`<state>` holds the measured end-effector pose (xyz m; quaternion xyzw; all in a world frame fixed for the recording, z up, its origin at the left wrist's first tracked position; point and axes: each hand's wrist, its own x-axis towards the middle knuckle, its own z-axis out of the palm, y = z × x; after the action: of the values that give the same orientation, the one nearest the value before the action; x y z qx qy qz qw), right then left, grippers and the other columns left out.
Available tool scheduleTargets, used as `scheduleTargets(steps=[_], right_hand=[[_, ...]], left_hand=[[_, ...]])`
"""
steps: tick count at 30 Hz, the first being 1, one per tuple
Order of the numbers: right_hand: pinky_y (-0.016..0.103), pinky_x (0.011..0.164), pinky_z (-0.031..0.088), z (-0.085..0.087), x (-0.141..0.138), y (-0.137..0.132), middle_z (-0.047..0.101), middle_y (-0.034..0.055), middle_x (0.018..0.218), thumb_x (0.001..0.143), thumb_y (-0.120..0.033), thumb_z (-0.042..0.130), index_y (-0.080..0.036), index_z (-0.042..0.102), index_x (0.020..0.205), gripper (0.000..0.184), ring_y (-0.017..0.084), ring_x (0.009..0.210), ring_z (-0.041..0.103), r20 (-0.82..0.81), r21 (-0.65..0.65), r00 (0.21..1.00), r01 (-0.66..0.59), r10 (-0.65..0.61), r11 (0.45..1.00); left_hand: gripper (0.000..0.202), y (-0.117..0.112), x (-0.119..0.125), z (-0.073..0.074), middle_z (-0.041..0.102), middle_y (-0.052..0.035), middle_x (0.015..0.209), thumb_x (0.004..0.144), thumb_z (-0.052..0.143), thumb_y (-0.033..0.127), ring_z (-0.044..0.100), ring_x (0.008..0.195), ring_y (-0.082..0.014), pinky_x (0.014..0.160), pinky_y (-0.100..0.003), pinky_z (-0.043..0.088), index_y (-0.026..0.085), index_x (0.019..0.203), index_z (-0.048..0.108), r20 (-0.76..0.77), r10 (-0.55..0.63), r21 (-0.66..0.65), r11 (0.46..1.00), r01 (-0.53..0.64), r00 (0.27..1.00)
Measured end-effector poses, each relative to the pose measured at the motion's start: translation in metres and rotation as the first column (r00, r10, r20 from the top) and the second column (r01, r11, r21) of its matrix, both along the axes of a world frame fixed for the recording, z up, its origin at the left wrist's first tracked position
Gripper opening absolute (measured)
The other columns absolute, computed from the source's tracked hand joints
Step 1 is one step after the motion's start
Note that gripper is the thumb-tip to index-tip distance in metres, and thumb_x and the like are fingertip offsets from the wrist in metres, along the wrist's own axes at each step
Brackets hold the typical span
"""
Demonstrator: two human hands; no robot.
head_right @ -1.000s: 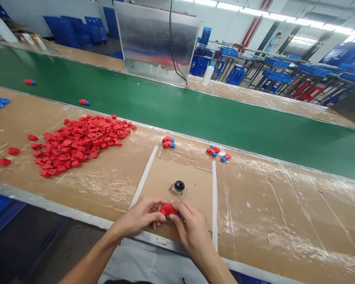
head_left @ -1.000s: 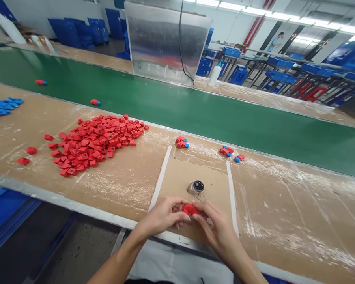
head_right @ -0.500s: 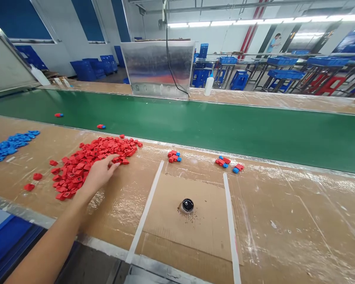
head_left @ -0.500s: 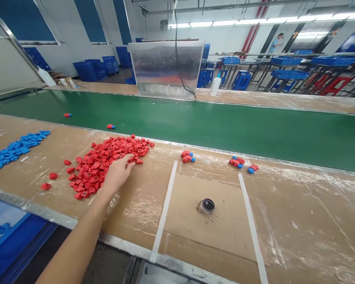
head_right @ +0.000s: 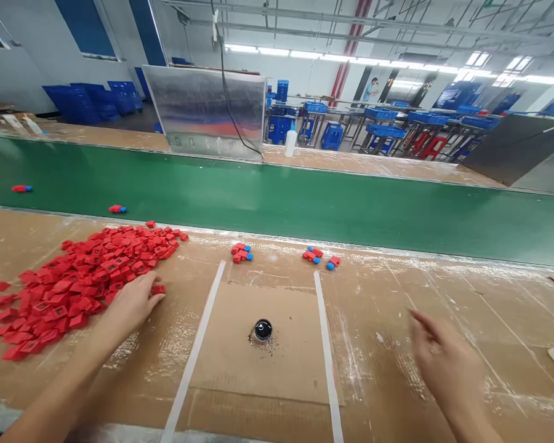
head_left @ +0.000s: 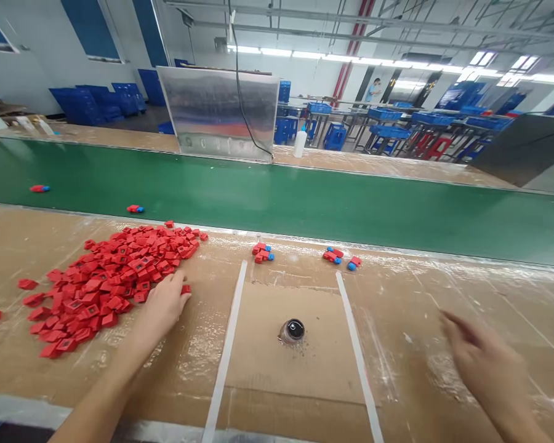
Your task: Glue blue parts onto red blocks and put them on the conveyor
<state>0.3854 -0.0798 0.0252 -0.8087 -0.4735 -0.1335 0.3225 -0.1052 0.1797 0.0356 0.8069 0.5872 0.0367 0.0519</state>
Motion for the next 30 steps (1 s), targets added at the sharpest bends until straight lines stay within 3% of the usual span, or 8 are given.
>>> scheduleTargets(steps=[2, 5, 7, 9, 13, 18, 22, 30], right_hand=[[0.037, 0.061, 0.049, -0.006, -0.010, 0.062, 0.068, 0.0132, 0.089, 0.092, -0.055, 0.036, -0.023, 0.067, 0.098, 0.044, 0.025, 0.068, 0.065, -0.043, -0.091, 0.983, -0.180, 0.176, 0.980], [0.032, 0.069, 0.046, -0.013, -0.031, 0.147, 0.065, 0.0109, 0.104, 0.095, -0.038, 0.035, -0.021, 0.065, 0.111, 0.038, 0.022, 0.080, 0.063, -0.030, -0.227, 0.959, -0.281, 0.281, 0.933], [0.031, 0.066, 0.042, -0.017, -0.042, 0.182, 0.063, 0.0109, 0.099, 0.096, -0.031, 0.036, -0.019, 0.067, 0.107, 0.035, 0.023, 0.080, 0.061, -0.013, -0.291, 0.960, -0.273, 0.281, 0.917], [0.030, 0.062, 0.038, -0.021, -0.048, 0.199, 0.061, 0.0101, 0.089, 0.096, -0.030, 0.038, -0.018, 0.069, 0.096, 0.034, 0.022, 0.075, 0.058, -0.002, -0.340, 0.962, -0.257, 0.272, 0.905], [0.030, 0.064, 0.037, -0.026, -0.051, 0.197, 0.059, 0.0097, 0.082, 0.095, -0.025, 0.039, -0.016, 0.070, 0.087, 0.033, 0.023, 0.077, 0.056, 0.005, -0.392, 0.959, -0.259, 0.284, 0.883], [0.031, 0.073, 0.041, -0.027, -0.060, 0.182, 0.061, 0.0131, 0.103, 0.096, -0.027, 0.042, -0.015, 0.070, 0.099, 0.031, 0.024, 0.087, 0.059, -0.013, -0.386, 0.950, -0.292, 0.311, 0.875], [0.030, 0.069, 0.042, -0.026, -0.078, 0.173, 0.064, 0.0122, 0.104, 0.096, -0.025, 0.044, -0.018, 0.069, 0.104, 0.027, 0.025, 0.089, 0.061, -0.039, -0.384, 0.932, -0.348, 0.361, 0.855], [0.034, 0.075, 0.050, -0.016, -0.091, 0.164, 0.069, 0.0104, 0.098, 0.088, -0.021, 0.053, -0.017, 0.067, 0.098, 0.018, 0.024, 0.086, 0.066, -0.208, -0.281, 0.871, -0.488, 0.444, 0.826]], left_hand=[[0.012, -0.014, -0.006, -0.006, 0.066, -0.0090, 0.090, 0.084, 0.049, 0.021, 0.064, 0.086, -0.0257, 0.076, -0.033, 0.048, 0.018, 0.093, 0.057, 0.121, -0.008, 0.001, 1.000, 0.008, 0.993], [0.019, -0.042, -0.007, -0.012, 0.065, -0.0063, 0.086, 0.083, 0.048, 0.023, 0.063, 0.076, -0.0224, 0.071, -0.031, 0.048, 0.019, 0.095, 0.062, 0.312, -0.016, -0.021, 0.999, 0.024, 0.950], [0.020, -0.063, -0.003, -0.012, 0.065, -0.0042, 0.084, 0.083, 0.049, 0.024, 0.062, 0.072, -0.0206, 0.068, -0.030, 0.048, 0.020, 0.097, 0.063, 0.428, -0.011, -0.050, 0.998, 0.036, 0.904], [0.017, -0.082, 0.004, -0.011, 0.064, -0.0020, 0.079, 0.085, 0.049, 0.026, 0.061, 0.069, -0.0192, 0.065, -0.028, 0.047, 0.021, 0.095, 0.061, 0.517, -0.001, -0.085, 0.995, 0.052, 0.856], [0.018, -0.110, 0.022, -0.009, 0.064, 0.0000, 0.080, 0.090, 0.048, 0.029, 0.060, 0.070, -0.0172, 0.064, -0.025, 0.045, 0.022, 0.101, 0.059, 0.661, 0.072, -0.195, 0.978, 0.078, 0.747], [0.021, -0.130, 0.054, -0.015, 0.062, -0.0011, 0.085, 0.091, 0.049, 0.030, 0.056, 0.074, -0.0161, 0.065, -0.024, 0.042, 0.020, 0.107, 0.059, 0.824, 0.165, -0.312, 0.931, 0.191, 0.542], [0.016, -0.145, 0.076, -0.020, 0.055, 0.0008, 0.084, 0.093, 0.048, 0.030, 0.050, 0.072, -0.0140, 0.067, -0.023, 0.040, 0.021, 0.104, 0.055, 0.878, 0.256, -0.380, 0.887, 0.264, 0.404], [0.009, -0.164, 0.093, -0.020, 0.044, 0.0042, 0.076, 0.096, 0.045, 0.027, 0.038, 0.065, -0.0115, 0.060, -0.022, 0.033, 0.023, 0.102, 0.050, 0.901, 0.267, -0.392, 0.839, 0.378, 0.342]])
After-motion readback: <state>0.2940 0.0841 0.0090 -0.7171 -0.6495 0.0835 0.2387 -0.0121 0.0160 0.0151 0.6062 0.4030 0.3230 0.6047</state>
